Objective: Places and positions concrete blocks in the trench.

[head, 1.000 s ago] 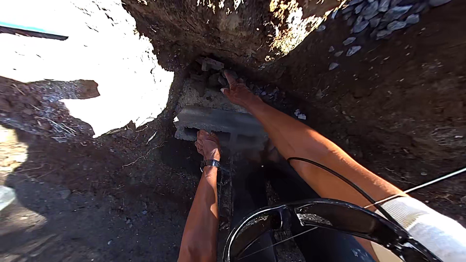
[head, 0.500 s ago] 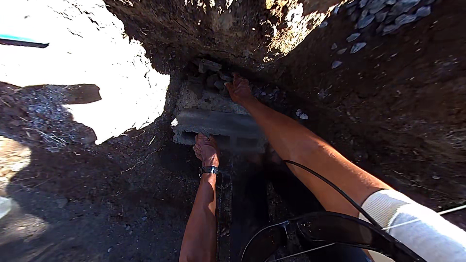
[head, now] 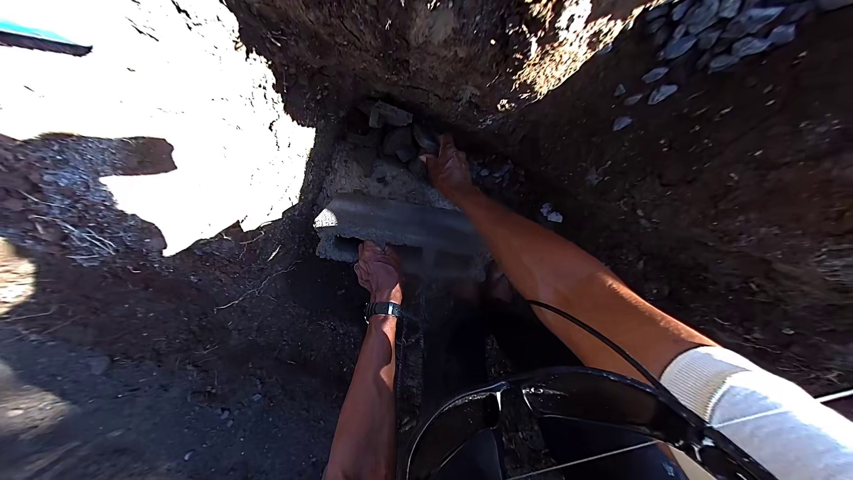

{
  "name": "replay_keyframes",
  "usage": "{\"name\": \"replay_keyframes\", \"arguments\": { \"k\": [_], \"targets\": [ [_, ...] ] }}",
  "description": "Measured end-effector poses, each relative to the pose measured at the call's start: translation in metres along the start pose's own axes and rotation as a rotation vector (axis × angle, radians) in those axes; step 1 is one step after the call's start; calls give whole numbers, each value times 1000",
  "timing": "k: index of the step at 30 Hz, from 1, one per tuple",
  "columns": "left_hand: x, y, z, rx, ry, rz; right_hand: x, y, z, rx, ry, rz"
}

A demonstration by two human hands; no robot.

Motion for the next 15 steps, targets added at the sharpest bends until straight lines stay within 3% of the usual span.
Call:
{"name": "replay_keyframes", "arguments": {
  "k": [5,7,11,15],
  "targets": [
    [-1,1,0,10,-6,-7,-2,5,-2,8,-87,-47],
    [-2,0,0,12,-5,1,-11,-2,6,-14,-100,68],
    [-1,-1,0,11,1,8,-32,-42,21,-172,99,269],
    [-2,-1,-1,-13,-27,-12,-23,-88,14,-365,157,205]
  ]
}}
Point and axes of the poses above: each hand's wrist, its own z-axis away from the middle knuckle, its own x-axis out of the palm, y = z × x, the point moved 9 cm from there along -z, towards the middle knuckle, and after that the axes turned 7 degrees about y, right-handed, at the moved point
